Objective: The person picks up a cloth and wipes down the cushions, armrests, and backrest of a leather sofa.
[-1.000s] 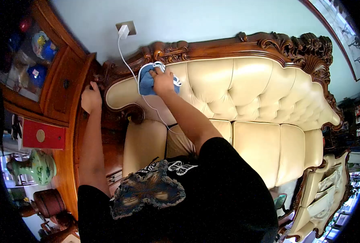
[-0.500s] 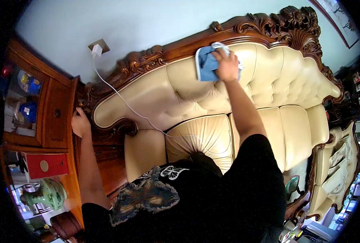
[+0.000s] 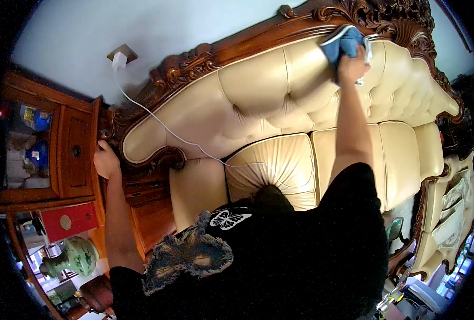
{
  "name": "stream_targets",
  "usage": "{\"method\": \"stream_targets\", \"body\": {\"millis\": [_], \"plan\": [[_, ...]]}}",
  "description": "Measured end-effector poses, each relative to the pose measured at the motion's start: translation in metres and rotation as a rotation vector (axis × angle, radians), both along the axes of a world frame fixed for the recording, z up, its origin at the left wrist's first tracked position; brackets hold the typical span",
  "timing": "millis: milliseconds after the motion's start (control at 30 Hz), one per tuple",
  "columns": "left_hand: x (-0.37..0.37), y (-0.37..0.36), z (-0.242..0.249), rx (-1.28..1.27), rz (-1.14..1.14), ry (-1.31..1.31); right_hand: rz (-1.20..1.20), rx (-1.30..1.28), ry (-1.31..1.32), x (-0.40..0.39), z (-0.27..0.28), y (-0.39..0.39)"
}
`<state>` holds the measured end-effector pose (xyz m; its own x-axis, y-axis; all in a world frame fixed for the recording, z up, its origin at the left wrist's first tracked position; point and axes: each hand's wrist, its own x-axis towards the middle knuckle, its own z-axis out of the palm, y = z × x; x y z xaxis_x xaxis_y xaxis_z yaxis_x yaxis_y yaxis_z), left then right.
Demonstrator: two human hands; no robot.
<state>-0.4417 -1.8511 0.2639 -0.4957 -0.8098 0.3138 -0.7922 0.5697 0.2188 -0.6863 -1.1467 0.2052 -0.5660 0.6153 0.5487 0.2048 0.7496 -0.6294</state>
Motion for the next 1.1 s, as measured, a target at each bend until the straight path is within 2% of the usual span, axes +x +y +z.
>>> {"method": "stream_targets", "body": {"millis": [33,67,100,167,233,267,300,333,400,467,533,567,633,767,833,900,967,1033,1100], "plan": [[0.0,0.004,0.002,-0.009,-0.014,0.024,0.036,0.045,0.097,0.007,-0.012,-0.025],[0.001,0.007,0.004,-0.018,-0.028,0.048,0.074,0.237,0.215,0.013,-0.032,-0.049],[0.0,0.006,0.004,-0.021,-0.031,0.046,0.095,0.146,0.132,0.036,-0.033,-0.096],[0.002,0.005,0.003,-0.018,-0.028,0.035,0.248,0.126,0.043,0.071,-0.06,-0.167],[0.001,0.009,0.005,-0.015,-0.018,0.033,0.484,0.158,0.023,0.101,-0.09,-0.228],[0.001,0.011,0.006,-0.009,-0.005,0.037,0.501,0.173,-0.175,0.124,-0.085,-0.261],[0.0,0.009,0.004,-0.013,-0.01,0.036,0.574,0.231,-0.218,0.13,-0.092,-0.285],[-0.001,0.005,0.001,-0.025,-0.014,0.043,0.553,0.382,-0.187,0.13,-0.107,-0.307],[0.002,0.005,0.001,-0.04,-0.015,0.043,0.656,0.401,-0.155,0.143,-0.111,-0.333],[0.001,0.005,0.004,0.017,-0.004,-0.018,0.697,0.397,-0.135,0.15,-0.115,-0.338],[0.0,0.004,0.002,-0.004,0.002,0.01,0.851,0.323,-0.128,0.153,-0.123,-0.327],[0.0,0.004,0.0,-0.021,0.007,0.038,0.851,0.323,-0.126,0.157,-0.128,-0.322],[0.0,0.005,0.002,0.006,0.012,0.053,0.85,0.421,-0.161,0.172,-0.145,-0.308],[0.001,0.011,0.008,0.023,0.0,0.065,0.89,0.428,-0.453,0.211,-0.159,-0.272],[0.002,0.007,0.003,-0.024,-0.025,0.055,0.961,0.308,-0.824,0.22,-0.177,-0.246],[0.002,0.005,0.003,0.018,-0.019,0.054,0.715,-0.222,-0.916,0.232,-0.2,-0.208],[-0.002,0.003,0.005,0.056,-0.01,0.051,0.541,-0.253,-0.764,0.23,-0.2,-0.167],[-0.001,0.001,0.002,0.038,0.005,0.001,0.46,-0.389,-0.524,0.23,-0.117,-0.152],[-0.001,-0.004,-0.001,0.03,0.005,-0.006,0.605,-0.244,0.069,0.203,-0.083,-0.135]]}}
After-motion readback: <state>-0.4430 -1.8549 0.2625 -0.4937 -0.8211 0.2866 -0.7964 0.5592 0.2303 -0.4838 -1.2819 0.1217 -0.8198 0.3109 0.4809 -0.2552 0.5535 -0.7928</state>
